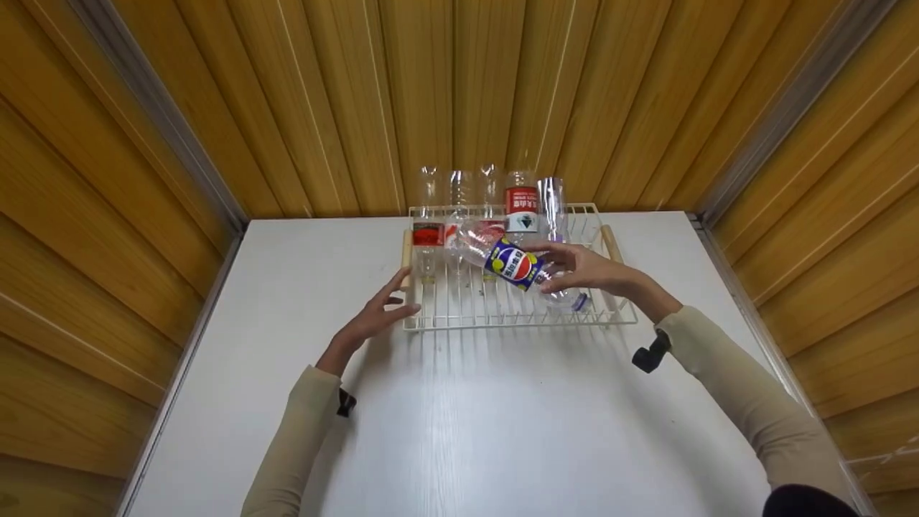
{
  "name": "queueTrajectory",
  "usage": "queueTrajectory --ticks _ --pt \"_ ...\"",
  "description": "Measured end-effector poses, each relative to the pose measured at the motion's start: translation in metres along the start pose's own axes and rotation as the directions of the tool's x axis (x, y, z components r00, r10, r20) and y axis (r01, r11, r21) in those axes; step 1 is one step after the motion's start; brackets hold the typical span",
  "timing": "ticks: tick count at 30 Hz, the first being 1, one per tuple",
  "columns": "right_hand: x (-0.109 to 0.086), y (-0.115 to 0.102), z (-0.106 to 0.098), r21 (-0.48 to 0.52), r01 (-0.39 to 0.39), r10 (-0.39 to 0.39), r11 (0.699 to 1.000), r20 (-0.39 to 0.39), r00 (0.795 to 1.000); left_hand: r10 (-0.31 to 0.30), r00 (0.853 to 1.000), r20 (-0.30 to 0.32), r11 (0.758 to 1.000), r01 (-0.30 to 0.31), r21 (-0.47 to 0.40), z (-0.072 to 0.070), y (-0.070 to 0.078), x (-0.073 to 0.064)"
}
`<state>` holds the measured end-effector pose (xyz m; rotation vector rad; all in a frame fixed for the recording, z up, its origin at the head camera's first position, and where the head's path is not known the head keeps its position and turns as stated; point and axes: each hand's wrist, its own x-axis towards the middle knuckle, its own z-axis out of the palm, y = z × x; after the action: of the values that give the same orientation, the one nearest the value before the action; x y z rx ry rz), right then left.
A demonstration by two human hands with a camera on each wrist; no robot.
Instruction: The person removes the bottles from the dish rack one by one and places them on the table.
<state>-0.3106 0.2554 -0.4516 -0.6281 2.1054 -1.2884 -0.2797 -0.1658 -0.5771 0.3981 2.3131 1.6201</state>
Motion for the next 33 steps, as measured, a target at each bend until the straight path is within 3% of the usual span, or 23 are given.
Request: queueTrajectory --ticks 10,16,19,22,27,33 --pt "-0.002 -0.001 0.001 -0.089 0.007 -0.002 0.996 0.053 0.999 -0.028 0.998 -0.059 0.998 0.032 0.06 -0.007 0.02 0.0" --pt "-0.006 -0.004 0.004 -0.122 0.046 -0.033 0.992 0.11 0.993 0.033 0.997 -0.068 0.97 -0.015 0.243 -0.012 0.053 -0.006" --pt "-0.007 -0.006 0.006 -0.12 0.064 -0.048 0.991 0.133 0.99 0.055 0.998 -0.02 0.941 -0.045 0.336 -0.01 0.075 -0.01" --pt "-0.007 -0.007 0.007 -0.125 0.087 -0.067 0.988 0.154 0.986 0.075 0.995 0.071 0.922 -0.096 0.375 -0.005 0.095 -0.013" --pt "-0.008 -0.011 0.012 -0.146 0.114 -0.088 0.983 0.174 0.981 0.089 0.967 0.238 0.892 -0.183 0.413 0.008 0.118 -0.014" --pt "-0.01 -0.016 0.021 -0.146 0.086 -0.057 0.986 0.19 0.98 0.119 0.932 0.342 0.865 -0.267 0.425 0.021 0.127 -0.01"
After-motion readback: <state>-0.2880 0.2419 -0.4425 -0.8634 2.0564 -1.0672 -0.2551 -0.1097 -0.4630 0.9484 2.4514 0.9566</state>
